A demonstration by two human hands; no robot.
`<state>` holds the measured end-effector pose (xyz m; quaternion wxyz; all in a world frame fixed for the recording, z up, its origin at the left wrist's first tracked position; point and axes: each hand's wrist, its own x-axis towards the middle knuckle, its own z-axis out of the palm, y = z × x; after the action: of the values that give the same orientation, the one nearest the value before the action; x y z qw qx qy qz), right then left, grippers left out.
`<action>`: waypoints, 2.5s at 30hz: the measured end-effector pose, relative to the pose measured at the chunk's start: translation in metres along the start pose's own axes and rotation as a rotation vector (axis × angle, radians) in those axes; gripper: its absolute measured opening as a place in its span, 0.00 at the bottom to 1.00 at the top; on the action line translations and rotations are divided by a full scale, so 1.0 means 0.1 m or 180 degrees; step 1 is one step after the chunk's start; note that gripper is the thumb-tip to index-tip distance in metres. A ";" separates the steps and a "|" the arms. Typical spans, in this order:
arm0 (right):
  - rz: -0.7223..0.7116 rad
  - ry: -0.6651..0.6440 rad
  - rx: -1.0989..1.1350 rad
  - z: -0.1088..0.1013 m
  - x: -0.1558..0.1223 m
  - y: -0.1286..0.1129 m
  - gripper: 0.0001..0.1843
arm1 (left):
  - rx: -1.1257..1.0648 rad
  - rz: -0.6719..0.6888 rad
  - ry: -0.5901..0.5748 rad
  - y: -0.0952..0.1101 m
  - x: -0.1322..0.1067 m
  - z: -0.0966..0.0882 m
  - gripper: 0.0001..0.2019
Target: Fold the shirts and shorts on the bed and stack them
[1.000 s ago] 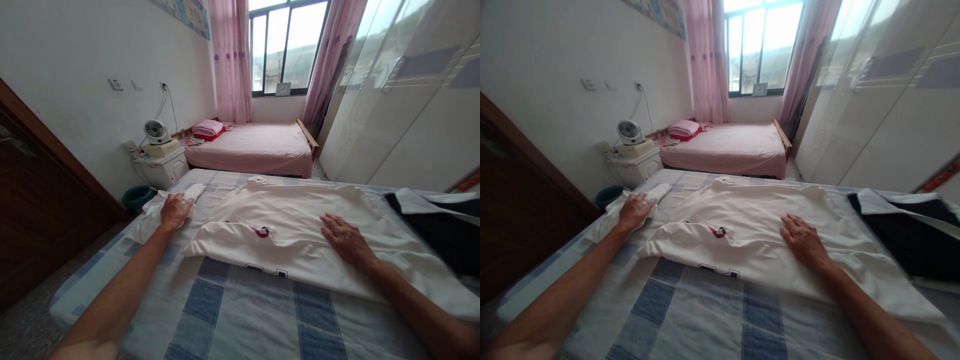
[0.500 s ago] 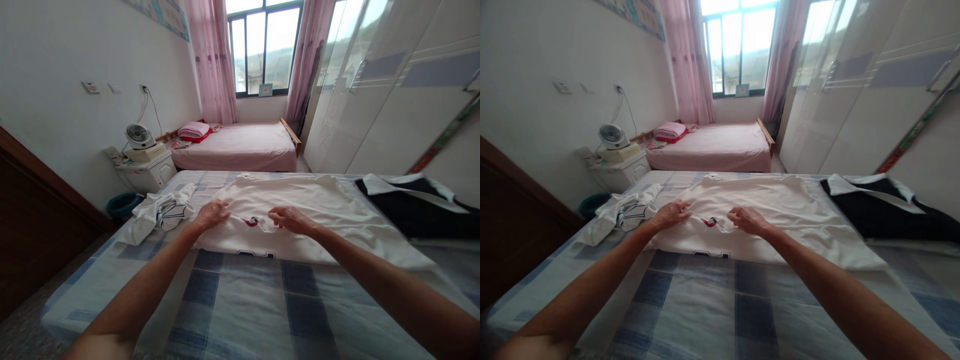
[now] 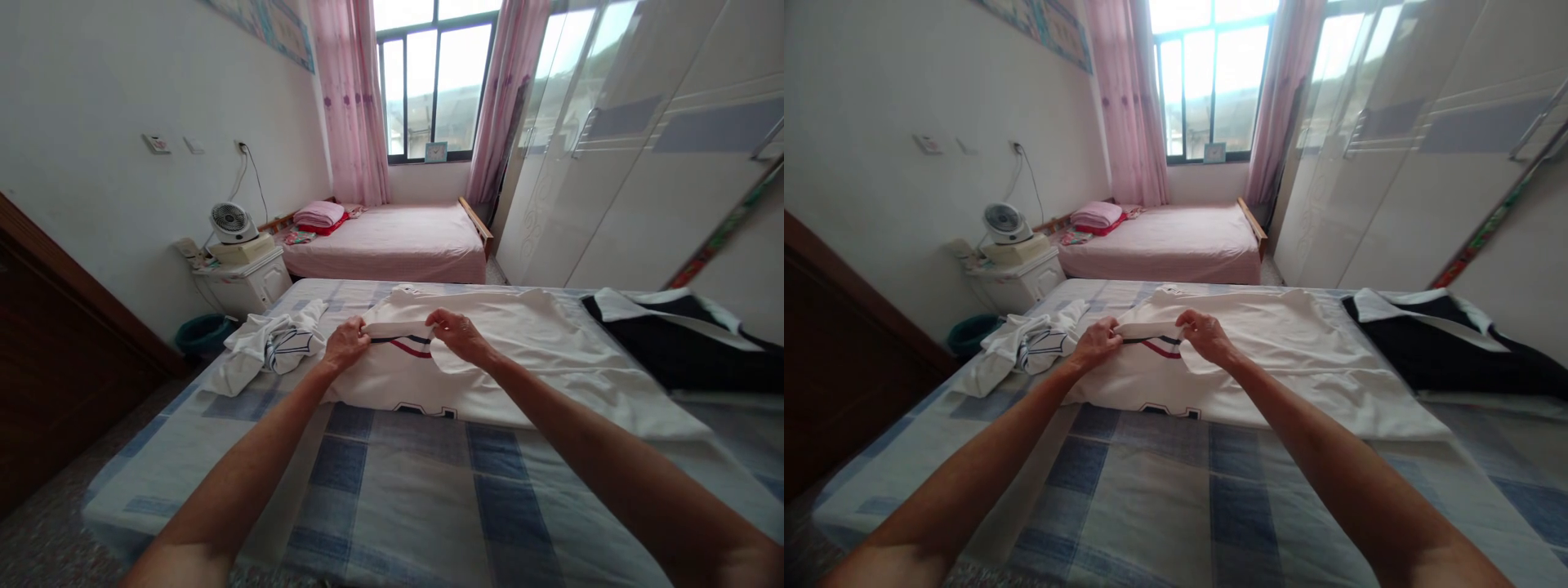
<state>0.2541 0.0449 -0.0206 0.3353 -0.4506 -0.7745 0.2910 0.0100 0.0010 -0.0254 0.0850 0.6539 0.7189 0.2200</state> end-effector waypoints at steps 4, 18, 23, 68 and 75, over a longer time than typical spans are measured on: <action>0.0620 -0.0220 0.0059 0.10 0.00 0.10 0.17 | -0.1163 -0.0199 -0.0061 -0.09 0.02 0.05 0.14; 0.0708 -0.0196 -0.0391 0.20 0.12 -0.03 0.20 | -0.2519 -0.0183 -0.0591 -0.22 -0.02 -0.05 0.18; 0.0713 -0.0305 -0.0464 0.32 0.09 0.00 0.10 | -0.1994 -0.0099 -0.0398 -0.16 0.07 -0.01 0.05; -0.0529 -0.0463 -0.1579 -0.25 -0.64 0.45 0.05 | 0.0704 0.1201 -0.0638 -0.27 -0.12 -0.14 0.11; -0.0214 0.0091 -0.1412 -0.16 -0.66 0.46 0.08 | 0.0187 0.0648 -0.0441 -0.46 -0.18 -0.23 0.16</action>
<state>0.3137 0.0080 -0.0621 0.2484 -0.4913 -0.8293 0.0958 -0.0382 -0.0236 -0.0277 0.0925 0.7394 0.6473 0.1606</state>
